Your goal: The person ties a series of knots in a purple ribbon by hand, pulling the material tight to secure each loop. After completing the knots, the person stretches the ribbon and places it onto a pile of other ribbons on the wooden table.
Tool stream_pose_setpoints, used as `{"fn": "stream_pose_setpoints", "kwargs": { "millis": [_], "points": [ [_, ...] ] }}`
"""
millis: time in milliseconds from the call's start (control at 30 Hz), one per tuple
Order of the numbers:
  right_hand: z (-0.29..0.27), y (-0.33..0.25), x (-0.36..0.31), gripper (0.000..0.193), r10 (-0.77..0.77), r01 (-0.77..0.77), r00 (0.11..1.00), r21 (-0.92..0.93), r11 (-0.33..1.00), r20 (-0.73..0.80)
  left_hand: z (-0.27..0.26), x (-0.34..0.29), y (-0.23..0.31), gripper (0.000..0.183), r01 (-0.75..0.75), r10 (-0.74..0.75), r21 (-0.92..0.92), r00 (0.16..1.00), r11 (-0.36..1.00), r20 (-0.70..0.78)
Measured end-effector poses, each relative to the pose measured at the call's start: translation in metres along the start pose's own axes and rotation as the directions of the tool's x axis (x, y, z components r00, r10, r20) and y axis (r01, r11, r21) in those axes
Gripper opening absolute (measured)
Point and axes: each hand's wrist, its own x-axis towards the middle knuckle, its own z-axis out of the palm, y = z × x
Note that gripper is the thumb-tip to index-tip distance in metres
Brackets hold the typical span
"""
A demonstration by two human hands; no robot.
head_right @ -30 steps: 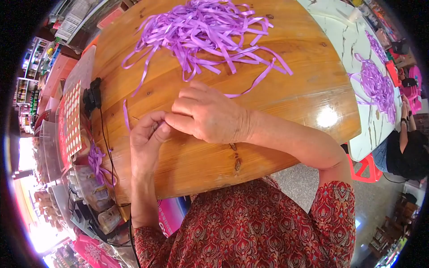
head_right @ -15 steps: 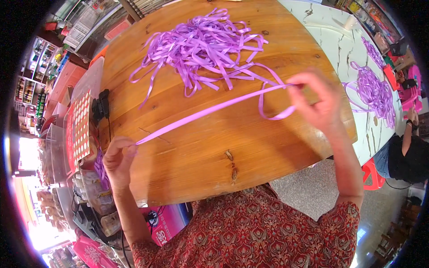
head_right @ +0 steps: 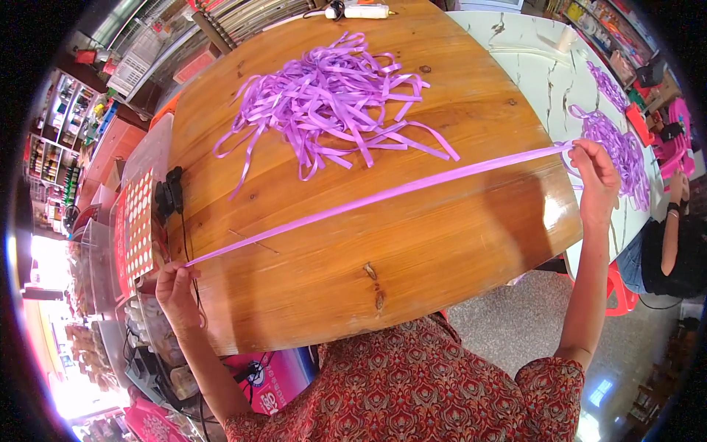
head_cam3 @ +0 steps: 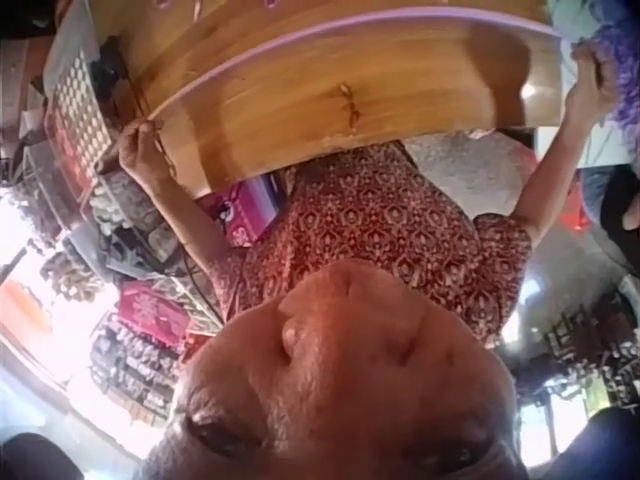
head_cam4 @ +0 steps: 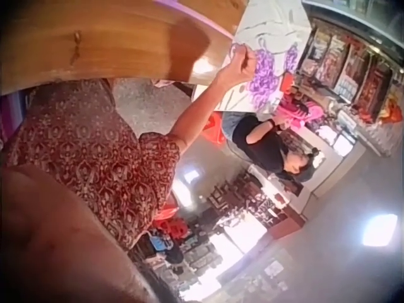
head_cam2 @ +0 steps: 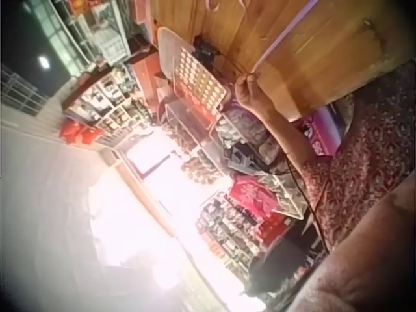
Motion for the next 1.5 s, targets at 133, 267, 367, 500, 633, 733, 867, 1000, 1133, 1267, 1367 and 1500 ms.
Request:
{"fn": "stream_pose_setpoints", "kwargs": {
  "millis": [133, 267, 367, 500, 633, 733, 867, 1000, 1133, 1267, 1367, 1500],
  "points": [
    [0.012, -0.004, 0.002, 0.025, 0.113, -0.189, 0.979, 0.554, 0.811, 0.168, 0.017, 0.003, 0.000, 0.009, 0.137, -0.105, -0.717, 0.991, 0.684, 0.089],
    [0.050, -0.037, 0.000, 0.030, 0.237, -0.333, 0.935, 0.885, 0.326, 0.264, 0.041, 0.010, -0.002, 0.014, 0.058, -0.241, -0.871, 0.968, 0.487, -0.070],
    [0.048, -0.023, 0.010, 0.032, 0.206, -0.385, 0.906, 0.922, 0.033, 0.370, 0.034, 0.015, -0.016, 0.019, 0.109, -0.034, -0.969, 0.994, 0.221, 0.104],
    [0.039, -0.037, 0.013, 0.028, -0.213, -0.612, 0.790, 0.718, -0.332, 0.575, 0.091, 0.011, 0.006, 0.019, 0.023, 0.051, -0.780, 0.996, 0.625, 0.070],
    [0.059, -0.051, 0.017, 0.023, 0.017, -0.420, 0.898, 0.866, -0.270, 0.441, 0.115, -0.008, 0.009, 0.020, -0.037, 0.056, -0.458, 0.998, 0.888, 0.029],
    [0.100, -0.077, -0.009, 0.024, 0.098, -0.244, 0.966, 0.710, 0.660, 0.241, 0.129, -0.020, 0.009, 0.020, -0.010, 0.057, -0.392, 0.992, 0.920, 0.109],
    [0.164, -0.120, -0.064, 0.030, -0.131, 0.053, 0.926, 0.221, 0.974, 0.354, 0.144, -0.029, 0.008, 0.020, 0.078, 0.030, -0.471, 0.976, 0.879, 0.218],
    [0.203, -0.137, -0.088, 0.026, -0.192, -0.056, 0.752, 0.351, 0.935, 0.631, 0.158, -0.032, 0.014, 0.023, 0.150, 0.003, -0.519, 0.959, 0.842, 0.283],
    [0.230, -0.135, -0.093, 0.023, -0.274, -0.150, 0.656, 0.477, 0.866, 0.703, 0.163, -0.036, 0.020, 0.025, 0.110, 0.051, -0.482, 0.950, 0.869, 0.309],
    [0.234, -0.132, -0.094, 0.020, -0.218, -0.287, 0.663, 0.512, 0.809, 0.716, 0.169, -0.036, 0.023, 0.028, 0.159, -0.033, -0.426, 0.957, 0.891, 0.287],
    [0.231, -0.127, -0.095, 0.018, -0.169, -0.321, 0.674, 0.491, 0.810, 0.719, 0.172, -0.035, 0.023, 0.029, 0.251, -0.140, -0.371, 0.943, 0.894, 0.302],
    [0.230, -0.128, -0.100, 0.019, -0.140, -0.362, 0.665, 0.481, 0.798, 0.733, 0.177, -0.040, 0.029, 0.029, 0.253, -0.159, -0.266, 0.931, 0.930, 0.329]
  ]
}}
